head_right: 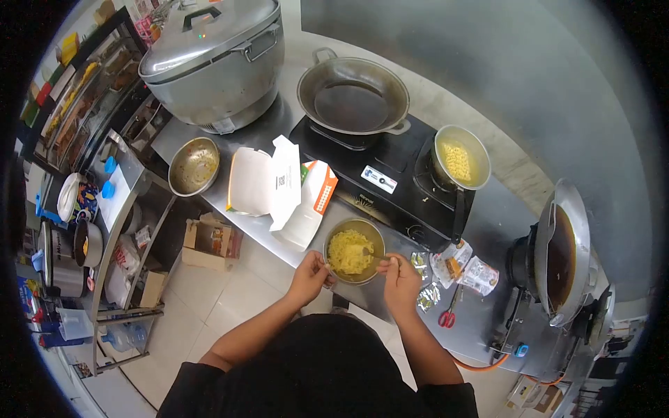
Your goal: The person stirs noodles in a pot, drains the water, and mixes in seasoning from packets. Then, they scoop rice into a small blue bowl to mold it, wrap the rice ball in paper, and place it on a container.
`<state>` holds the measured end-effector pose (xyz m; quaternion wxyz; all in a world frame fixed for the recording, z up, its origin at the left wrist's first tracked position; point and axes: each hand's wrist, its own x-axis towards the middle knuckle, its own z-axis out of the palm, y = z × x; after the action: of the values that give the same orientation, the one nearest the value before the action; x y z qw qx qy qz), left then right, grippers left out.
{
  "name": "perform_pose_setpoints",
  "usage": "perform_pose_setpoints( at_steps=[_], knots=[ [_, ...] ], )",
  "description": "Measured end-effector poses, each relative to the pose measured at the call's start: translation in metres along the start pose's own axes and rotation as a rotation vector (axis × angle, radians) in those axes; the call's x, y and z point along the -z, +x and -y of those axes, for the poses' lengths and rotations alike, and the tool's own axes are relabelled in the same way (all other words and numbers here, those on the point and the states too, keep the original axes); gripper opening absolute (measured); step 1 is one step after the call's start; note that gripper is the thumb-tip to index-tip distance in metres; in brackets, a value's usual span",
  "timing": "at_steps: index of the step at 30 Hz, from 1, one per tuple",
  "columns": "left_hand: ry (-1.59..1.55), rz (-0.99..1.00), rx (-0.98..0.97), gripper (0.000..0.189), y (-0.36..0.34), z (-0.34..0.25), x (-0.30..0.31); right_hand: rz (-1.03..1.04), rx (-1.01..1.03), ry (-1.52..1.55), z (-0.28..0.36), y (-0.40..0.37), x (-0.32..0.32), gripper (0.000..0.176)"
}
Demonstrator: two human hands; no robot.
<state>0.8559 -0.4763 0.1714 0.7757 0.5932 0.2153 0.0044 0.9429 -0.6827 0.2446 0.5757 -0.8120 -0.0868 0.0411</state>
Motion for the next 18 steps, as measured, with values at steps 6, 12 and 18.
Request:
perform_pose_setpoints(
  at_steps=[6,12,18],
  knots=[
    [-0.057,0.029,0.012,0.009,-0.002,0.005,0.002,-0.049,-0.352,0.285,-0.041,0.029,-0.012,0.024],
    [-0.056,-0.012,0.013,0.009,-0.006,0.017,0.01,-0.083,-0.122,0.012,0.011,0.042,0.03,0.022],
    [0.038,0.028,-0.028,0.009,-0.004,0.001,0.006,0.076,0.093,-0.098,-0.038,0.046,-0.003,0.025]
  ],
)
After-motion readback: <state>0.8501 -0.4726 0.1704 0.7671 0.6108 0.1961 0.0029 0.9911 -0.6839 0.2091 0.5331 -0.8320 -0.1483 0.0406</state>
